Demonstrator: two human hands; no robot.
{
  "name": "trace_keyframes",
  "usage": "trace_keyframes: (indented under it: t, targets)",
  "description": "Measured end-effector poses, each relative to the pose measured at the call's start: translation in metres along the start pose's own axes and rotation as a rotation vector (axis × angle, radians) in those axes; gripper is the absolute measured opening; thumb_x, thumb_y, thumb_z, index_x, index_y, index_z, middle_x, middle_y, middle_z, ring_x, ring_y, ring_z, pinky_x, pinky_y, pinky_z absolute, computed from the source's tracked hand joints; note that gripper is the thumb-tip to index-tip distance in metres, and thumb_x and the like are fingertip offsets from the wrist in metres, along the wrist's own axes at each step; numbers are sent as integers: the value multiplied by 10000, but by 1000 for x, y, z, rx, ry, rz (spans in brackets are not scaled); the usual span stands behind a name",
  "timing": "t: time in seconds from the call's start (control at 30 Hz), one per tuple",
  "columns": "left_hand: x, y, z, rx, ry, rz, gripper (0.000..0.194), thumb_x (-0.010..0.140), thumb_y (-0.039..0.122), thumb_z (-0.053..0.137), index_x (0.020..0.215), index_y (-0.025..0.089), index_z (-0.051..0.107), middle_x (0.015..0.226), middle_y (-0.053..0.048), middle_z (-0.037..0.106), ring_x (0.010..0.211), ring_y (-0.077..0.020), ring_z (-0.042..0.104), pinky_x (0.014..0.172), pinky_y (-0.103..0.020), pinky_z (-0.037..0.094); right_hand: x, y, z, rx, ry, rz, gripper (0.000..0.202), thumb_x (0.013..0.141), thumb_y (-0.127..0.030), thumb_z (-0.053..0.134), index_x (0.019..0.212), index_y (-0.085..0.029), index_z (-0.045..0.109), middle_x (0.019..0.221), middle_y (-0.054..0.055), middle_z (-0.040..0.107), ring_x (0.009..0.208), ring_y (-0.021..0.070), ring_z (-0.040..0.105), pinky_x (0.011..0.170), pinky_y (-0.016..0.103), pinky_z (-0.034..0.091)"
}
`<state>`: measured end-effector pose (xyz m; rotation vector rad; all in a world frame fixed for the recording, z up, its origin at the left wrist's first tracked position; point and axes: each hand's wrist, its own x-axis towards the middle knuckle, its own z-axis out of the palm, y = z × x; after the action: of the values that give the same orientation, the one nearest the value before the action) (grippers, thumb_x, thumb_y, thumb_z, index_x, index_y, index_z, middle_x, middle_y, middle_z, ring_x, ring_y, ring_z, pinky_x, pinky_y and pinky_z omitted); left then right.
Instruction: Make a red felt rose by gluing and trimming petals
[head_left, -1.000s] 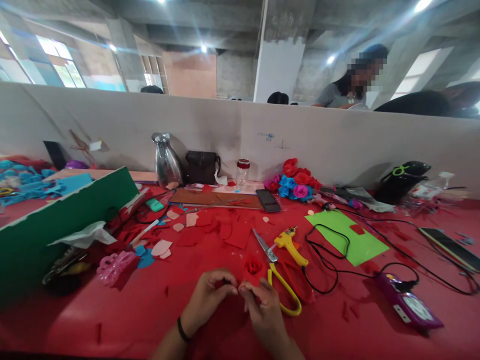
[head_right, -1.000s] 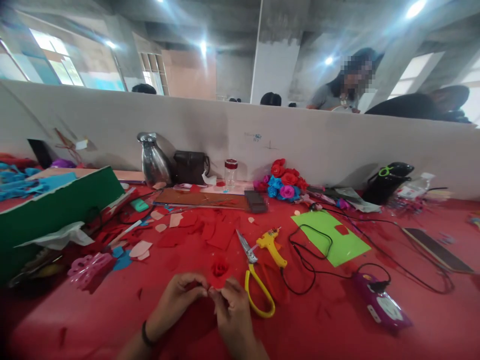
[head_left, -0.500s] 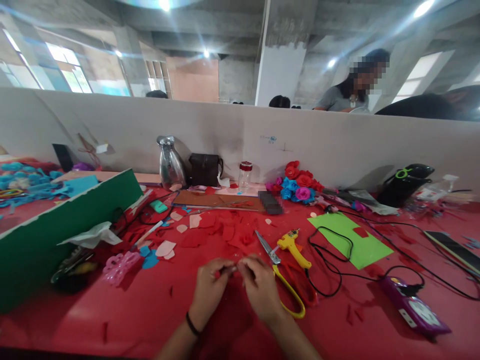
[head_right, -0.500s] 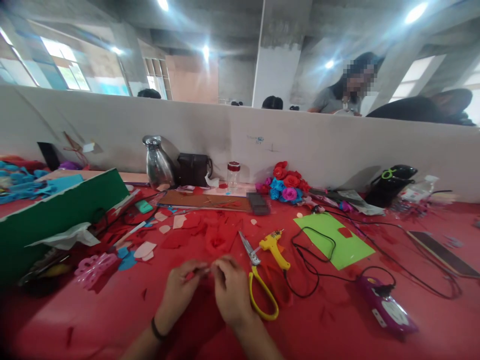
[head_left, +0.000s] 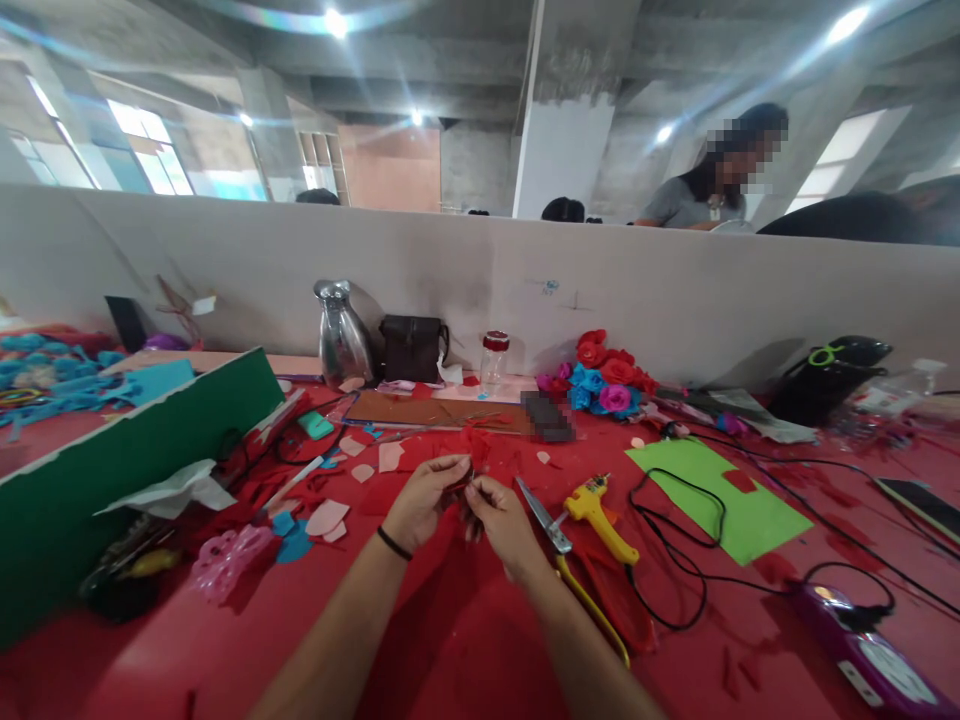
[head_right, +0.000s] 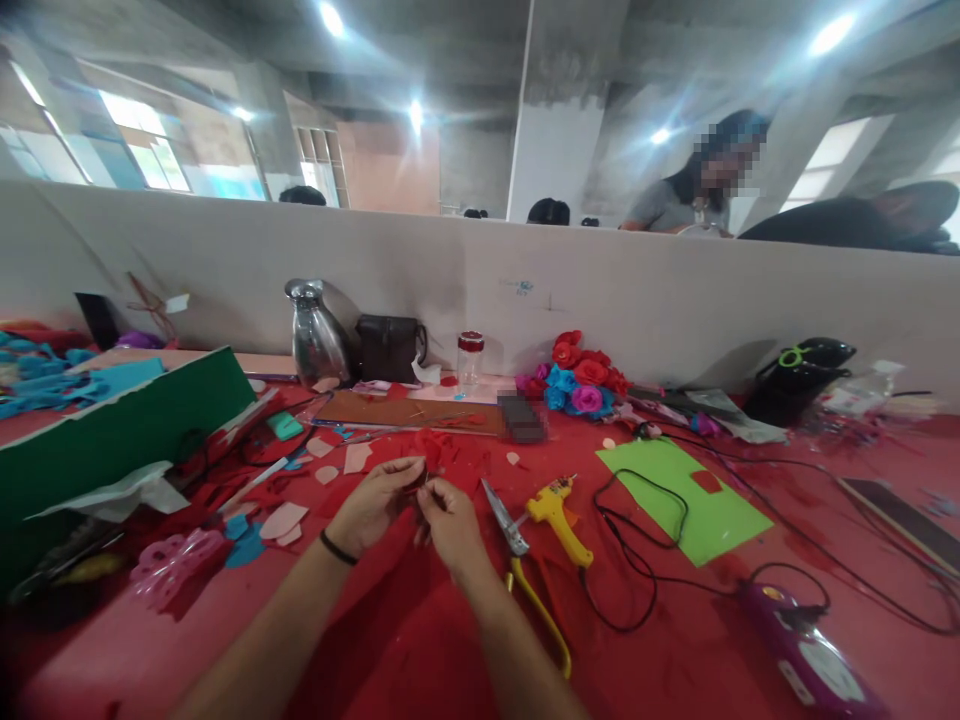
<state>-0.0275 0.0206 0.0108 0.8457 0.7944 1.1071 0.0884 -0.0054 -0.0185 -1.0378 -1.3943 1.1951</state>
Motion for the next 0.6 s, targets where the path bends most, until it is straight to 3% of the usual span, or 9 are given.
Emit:
trace_keyframes:
  t: [0.13,0.3,0.43,0.6]
  targets:
    - [-1,-3,-4,-48,-5,-18,193,562,256,809,627,141,669,619,-3,656,584,-102,570,557,-199,420,-2,1,-1,-83,46,-23,260,807,-382,511,614,-211,484,487,-63,450,433,98,417,447,206,316]
    - [-6,0,-9,-27,13,22,156,569,221,799,645,141,688,649,-11,688,645,-118,614,629,-212,453,-6,-5,0,-334,74,-88,198,826,-226,439,688,-202,579,548,-31,542,489,123,464,504,224,328]
    - [-8,3,-4,-14,3,63,149,562,204,796,658,141,701,633,-20,695,690,-142,634,706,-241,467,-8,-6,1,-481,103,-133,221,834,-197,427,713,-192,612,625,12,627,551,146,534,545,234,347]
    - [-7,1,-3,41,-7,94,122,587,199,784,646,137,698,656,-20,693,661,-121,616,671,-220,457,-9,-5,1,-548,124,-152,237,853,-208,419,745,-186,629,695,48,672,593,160,565,572,243,357]
